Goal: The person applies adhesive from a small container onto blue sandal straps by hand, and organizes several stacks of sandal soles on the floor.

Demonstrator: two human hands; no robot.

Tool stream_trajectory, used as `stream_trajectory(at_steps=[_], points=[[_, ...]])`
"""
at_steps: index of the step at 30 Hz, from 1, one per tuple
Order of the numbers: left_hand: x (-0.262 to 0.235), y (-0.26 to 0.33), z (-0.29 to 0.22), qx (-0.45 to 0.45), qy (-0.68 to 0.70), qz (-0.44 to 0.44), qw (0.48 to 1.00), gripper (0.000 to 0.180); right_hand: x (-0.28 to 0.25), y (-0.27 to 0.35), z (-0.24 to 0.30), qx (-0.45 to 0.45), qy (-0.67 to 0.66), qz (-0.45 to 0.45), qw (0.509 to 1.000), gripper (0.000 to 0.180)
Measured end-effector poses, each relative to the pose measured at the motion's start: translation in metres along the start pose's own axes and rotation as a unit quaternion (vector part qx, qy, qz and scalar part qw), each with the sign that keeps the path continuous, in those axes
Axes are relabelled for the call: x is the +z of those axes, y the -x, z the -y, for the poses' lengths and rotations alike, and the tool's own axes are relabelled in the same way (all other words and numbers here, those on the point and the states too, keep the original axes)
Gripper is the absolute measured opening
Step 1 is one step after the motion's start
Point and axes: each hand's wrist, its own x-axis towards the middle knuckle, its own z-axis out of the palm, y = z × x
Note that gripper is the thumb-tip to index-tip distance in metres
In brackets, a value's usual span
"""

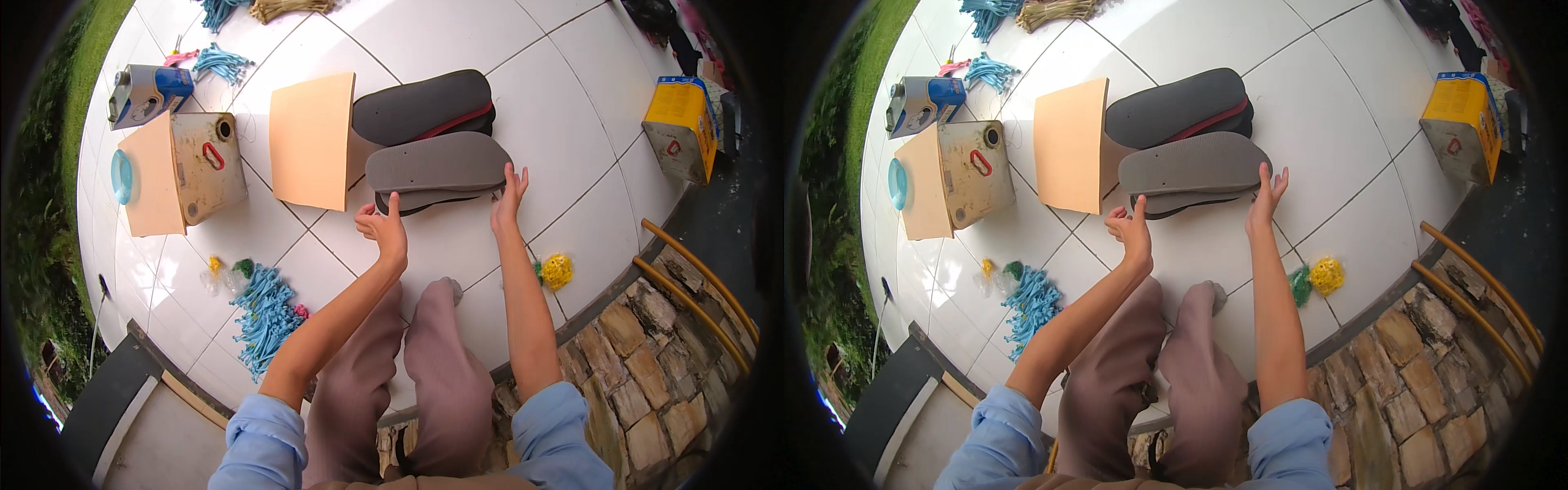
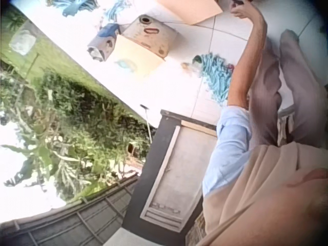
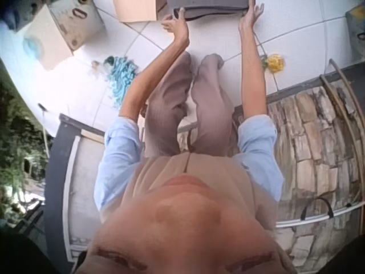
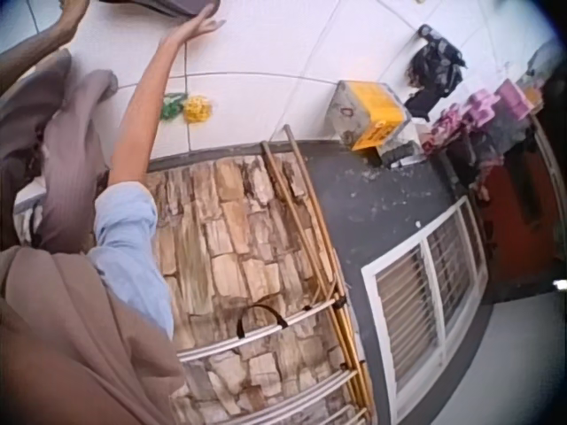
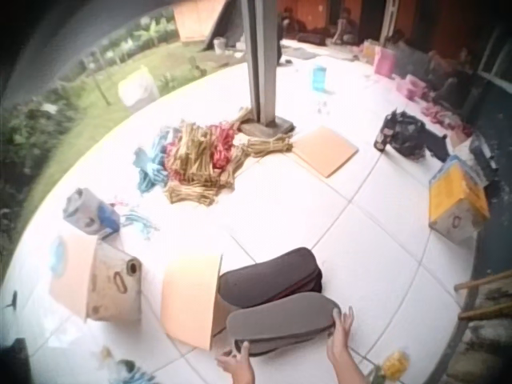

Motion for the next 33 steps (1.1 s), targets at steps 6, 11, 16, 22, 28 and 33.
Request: stream_trajectory(at_steps=[6, 11, 16, 22, 28, 33], points=[[0.032, -0.063, -0.133, 0.66, -0.07, 0.097, 0.742, 0.053, 0.063, 0.089, -0.046, 0.295, -0.11, -0.011, 0.949, 0.122], [0.077, -0.114, -0.184, 0.489, -0.347, 0.242, 0.763, 0.094, 0.096, 0.069, -0.058, 0.203, -0.141, 0.0, 0.969, 0.115], [0.086, -0.111, -0.194, 0.449, -0.503, 0.302, 0.674, 0.089, 0.097, 0.065, -0.05, 0.183, -0.21, -0.004, 0.96, 0.111], [0.074, -0.119, -0.199, 0.409, -0.532, 0.378, 0.638, 0.096, 0.119, 0.065, -0.035, 0.213, -0.232, 0.013, 0.949, 0.114], [0.054, -0.129, -0.213, 0.412, -0.581, 0.343, 0.612, 0.098, 0.163, 0.088, -0.052, 0.274, -0.227, -0.035, 0.934, 0.119], [0.052, -0.123, -0.206, 0.423, -0.552, 0.34, 0.632, 0.092, 0.153, 0.085, -0.055, 0.258, -0.183, -0.013, 0.949, 0.124]])
